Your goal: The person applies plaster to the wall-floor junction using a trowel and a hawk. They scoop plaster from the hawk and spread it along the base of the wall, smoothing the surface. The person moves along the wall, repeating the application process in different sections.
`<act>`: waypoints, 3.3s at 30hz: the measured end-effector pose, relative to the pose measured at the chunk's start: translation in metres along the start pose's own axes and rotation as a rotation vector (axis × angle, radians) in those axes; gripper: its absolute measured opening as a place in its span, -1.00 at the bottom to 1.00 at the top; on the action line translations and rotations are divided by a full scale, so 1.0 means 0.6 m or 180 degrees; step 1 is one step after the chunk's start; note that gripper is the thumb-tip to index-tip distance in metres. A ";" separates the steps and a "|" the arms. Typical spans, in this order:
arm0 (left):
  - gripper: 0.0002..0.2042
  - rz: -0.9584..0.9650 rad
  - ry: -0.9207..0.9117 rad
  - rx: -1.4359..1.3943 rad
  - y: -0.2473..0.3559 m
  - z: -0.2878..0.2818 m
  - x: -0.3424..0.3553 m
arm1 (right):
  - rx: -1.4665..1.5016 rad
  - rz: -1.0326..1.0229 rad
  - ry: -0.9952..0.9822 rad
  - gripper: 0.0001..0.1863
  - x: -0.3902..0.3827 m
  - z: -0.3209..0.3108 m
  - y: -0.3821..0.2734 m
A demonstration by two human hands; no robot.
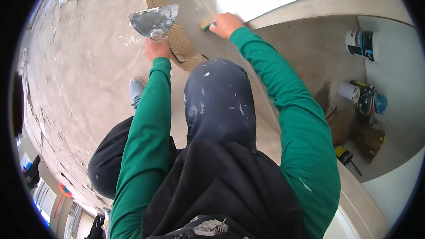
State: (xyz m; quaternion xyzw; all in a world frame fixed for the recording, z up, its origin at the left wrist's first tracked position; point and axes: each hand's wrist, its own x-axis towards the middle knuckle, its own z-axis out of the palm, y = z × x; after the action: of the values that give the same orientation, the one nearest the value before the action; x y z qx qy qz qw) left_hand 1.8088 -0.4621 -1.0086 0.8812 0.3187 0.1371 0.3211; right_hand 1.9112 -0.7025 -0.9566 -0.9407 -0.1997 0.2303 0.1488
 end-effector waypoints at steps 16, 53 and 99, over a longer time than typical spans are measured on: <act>-0.66 0.0056 -0.0091 -0.0005 0.008 0.009 0.004 | 0.0287 0.0062 0.0525 -0.62 -0.010 0.022 -0.011; -0.64 0.0173 -0.0151 0.0090 0.015 0.006 0.005 | 0.1481 0.1373 0.1653 -0.72 -0.263 0.081 0.061; -0.53 0.0204 -0.0274 0.0541 -0.004 -0.010 0.006 | -0.0360 0.1373 0.0886 -0.86 -0.369 0.014 0.216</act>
State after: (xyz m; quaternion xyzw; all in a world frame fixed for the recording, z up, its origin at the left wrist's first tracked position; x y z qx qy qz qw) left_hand 1.8077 -0.4556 -1.0057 0.9201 0.2868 0.0818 0.2540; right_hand 1.7669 -0.9127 -0.9292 -0.9910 0.0152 0.1135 0.0696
